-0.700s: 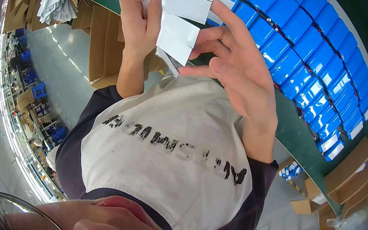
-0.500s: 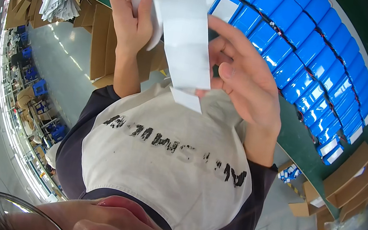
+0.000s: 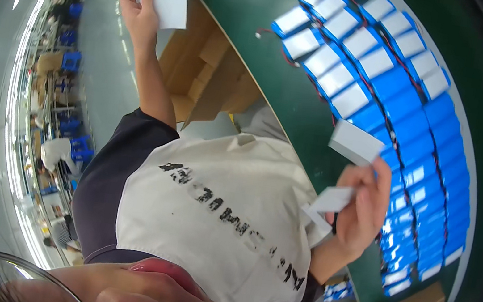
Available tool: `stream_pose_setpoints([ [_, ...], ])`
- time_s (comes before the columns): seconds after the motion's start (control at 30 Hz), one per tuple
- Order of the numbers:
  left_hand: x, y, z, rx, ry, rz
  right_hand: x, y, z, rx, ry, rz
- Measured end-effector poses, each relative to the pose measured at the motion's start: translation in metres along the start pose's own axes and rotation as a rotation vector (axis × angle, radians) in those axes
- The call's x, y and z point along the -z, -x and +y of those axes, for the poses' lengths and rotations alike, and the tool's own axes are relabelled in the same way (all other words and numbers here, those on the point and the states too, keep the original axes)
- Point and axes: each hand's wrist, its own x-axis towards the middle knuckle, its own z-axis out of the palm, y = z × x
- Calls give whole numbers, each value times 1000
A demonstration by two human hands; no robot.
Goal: The person places white adhesive sheets onto rows of blue rectangular battery cells arranged on a green workbench. They then gather the prepared cells into groups and place them into a cardboard box. Finally, they unpack a new batch of blue cells from a box and arrange them on the table.
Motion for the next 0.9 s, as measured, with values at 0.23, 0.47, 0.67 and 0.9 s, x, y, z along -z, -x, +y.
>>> stream_pose_setpoints([
  [0.23, 78, -99, -42, -457, -842, 287, 10, -2, 8, 39, 84, -78],
  [0.47, 47, -189, -36, -715, -1243, -274, 15, 6, 0, 148, 68, -101],
  [0.67, 45, -196, -113, -624, -1193, -545, 63, 70, -78, 221, 313, 312],
  [0.9, -127, 1, 129, -917, -364, -627, 125, 149, -174, -166, 617, 688],
])
